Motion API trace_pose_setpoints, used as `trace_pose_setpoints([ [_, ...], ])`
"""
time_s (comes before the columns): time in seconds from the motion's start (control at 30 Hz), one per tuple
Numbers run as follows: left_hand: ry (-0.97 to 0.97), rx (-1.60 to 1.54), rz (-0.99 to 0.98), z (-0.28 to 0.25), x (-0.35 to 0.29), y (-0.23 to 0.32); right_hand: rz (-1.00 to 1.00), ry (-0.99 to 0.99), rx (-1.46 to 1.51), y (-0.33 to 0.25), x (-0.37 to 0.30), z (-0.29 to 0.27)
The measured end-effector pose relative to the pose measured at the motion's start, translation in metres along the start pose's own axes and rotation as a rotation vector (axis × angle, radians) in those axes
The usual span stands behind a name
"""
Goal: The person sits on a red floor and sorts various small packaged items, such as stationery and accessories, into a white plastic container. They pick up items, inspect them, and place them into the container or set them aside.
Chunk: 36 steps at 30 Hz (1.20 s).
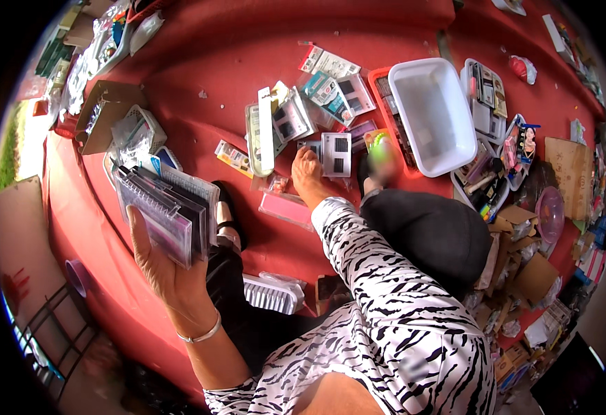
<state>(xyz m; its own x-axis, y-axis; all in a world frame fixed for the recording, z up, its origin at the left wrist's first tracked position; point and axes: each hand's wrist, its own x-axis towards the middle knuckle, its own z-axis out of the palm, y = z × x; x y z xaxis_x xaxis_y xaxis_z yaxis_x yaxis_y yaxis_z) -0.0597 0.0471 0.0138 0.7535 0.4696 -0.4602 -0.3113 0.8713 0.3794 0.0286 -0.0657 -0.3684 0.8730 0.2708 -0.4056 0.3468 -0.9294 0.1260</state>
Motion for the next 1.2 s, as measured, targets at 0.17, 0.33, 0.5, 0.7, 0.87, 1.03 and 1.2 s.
trace_pose_setpoints([
  [0.17,-0.025,-0.028,-0.066,-0.003,0.007,-0.001,0.007,0.096,0.012,0.010,0.006,0.007],
  [0.33,0.004,-0.042,-0.075,0.000,0.010,-0.007,0.049,0.232,0.022,0.014,-0.013,-0.002],
  [0.5,0.116,0.176,-0.005,0.011,0.015,-0.028,-0.016,0.060,0.478,0.056,-0.040,-0.043],
  [0.7,0.037,0.108,-0.053,0.018,0.014,-0.043,0.221,0.005,0.739,0.077,-0.027,-0.040],
  [0.87,-0.051,0.188,0.014,0.022,0.016,-0.040,0.529,-0.094,1.742,0.095,-0.017,-0.057],
  [1.03,0.013,0.078,0.020,0.008,0.027,-0.031,0.418,-0.221,2.104,0.110,-0.007,-0.095],
  [1.2,0.019,0.161,0.058,0.008,0.028,-0.040,0.438,-0.372,2.090,0.117,0.008,-0.158],
])
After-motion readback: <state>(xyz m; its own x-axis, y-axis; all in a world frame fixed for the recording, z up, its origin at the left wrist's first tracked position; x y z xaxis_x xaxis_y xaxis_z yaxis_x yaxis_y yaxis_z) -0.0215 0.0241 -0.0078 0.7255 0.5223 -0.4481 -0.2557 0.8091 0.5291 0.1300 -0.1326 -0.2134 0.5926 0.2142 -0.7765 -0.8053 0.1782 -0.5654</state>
